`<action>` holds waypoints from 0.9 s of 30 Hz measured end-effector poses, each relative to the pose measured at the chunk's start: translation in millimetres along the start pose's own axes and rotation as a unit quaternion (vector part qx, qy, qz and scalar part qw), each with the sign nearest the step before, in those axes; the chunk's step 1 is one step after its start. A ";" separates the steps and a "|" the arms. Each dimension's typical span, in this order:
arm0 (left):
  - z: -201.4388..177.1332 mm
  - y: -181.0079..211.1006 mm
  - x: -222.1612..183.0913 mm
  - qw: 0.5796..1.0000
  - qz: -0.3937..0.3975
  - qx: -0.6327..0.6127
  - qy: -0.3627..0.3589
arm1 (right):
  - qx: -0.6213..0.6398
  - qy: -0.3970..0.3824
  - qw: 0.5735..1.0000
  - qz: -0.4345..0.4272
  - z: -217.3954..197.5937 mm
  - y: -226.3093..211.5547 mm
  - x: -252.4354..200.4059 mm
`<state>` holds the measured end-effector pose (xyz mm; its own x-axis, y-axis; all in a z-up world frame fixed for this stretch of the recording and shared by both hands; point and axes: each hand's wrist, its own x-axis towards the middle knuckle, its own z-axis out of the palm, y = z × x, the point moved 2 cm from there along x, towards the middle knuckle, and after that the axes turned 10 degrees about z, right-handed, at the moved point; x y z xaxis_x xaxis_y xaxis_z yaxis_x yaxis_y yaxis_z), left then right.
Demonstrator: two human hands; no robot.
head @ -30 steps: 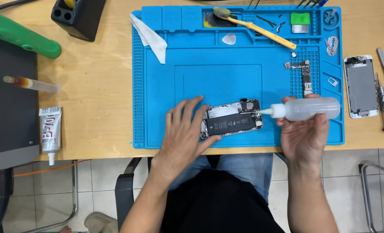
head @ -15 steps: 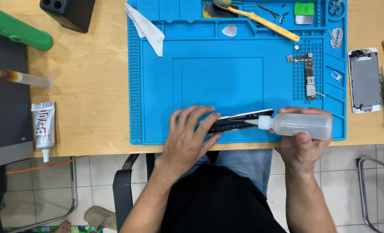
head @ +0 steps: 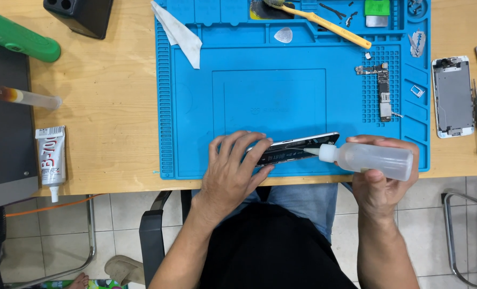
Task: Removing a battery from a smartphone, cleaning it, and unscrewing internal components on a repair bench.
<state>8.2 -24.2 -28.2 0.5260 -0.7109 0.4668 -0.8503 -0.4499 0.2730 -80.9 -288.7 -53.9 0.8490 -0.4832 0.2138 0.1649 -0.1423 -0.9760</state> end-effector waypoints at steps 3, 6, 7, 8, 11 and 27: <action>-0.1 0.1 0.0 1.000 0.000 -0.002 -0.001 | 0.008 -0.012 1.000 0.013 -0.6 -9.7 -0.1; -0.6 0.0 0.7 1.000 0.003 0.013 0.000 | 0.025 -0.005 0.999 0.020 -3.4 -6.7 -0.4; -0.6 0.1 0.8 1.000 0.004 0.012 0.000 | 0.024 -0.004 0.999 0.020 -5.5 -3.8 -0.9; -0.6 0.1 0.9 1.000 0.002 0.010 -0.003 | 0.010 0.005 1.000 0.007 -7.8 -1.7 -1.5; -1.0 0.2 0.5 1.000 0.000 0.004 -0.005 | -0.010 0.016 1.000 -0.011 -11.9 -0.3 -3.0; 0.7 0.5 -0.3 1.000 -0.001 0.013 0.002 | 0.000 0.068 0.996 -0.049 -32.2 4.1 -17.6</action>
<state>7.6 -24.6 -28.8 0.5280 -0.7073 0.4701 -0.8483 -0.4659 0.2518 -111.3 -308.6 -60.3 0.7526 -0.5802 0.3115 0.2437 -0.1941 -0.9502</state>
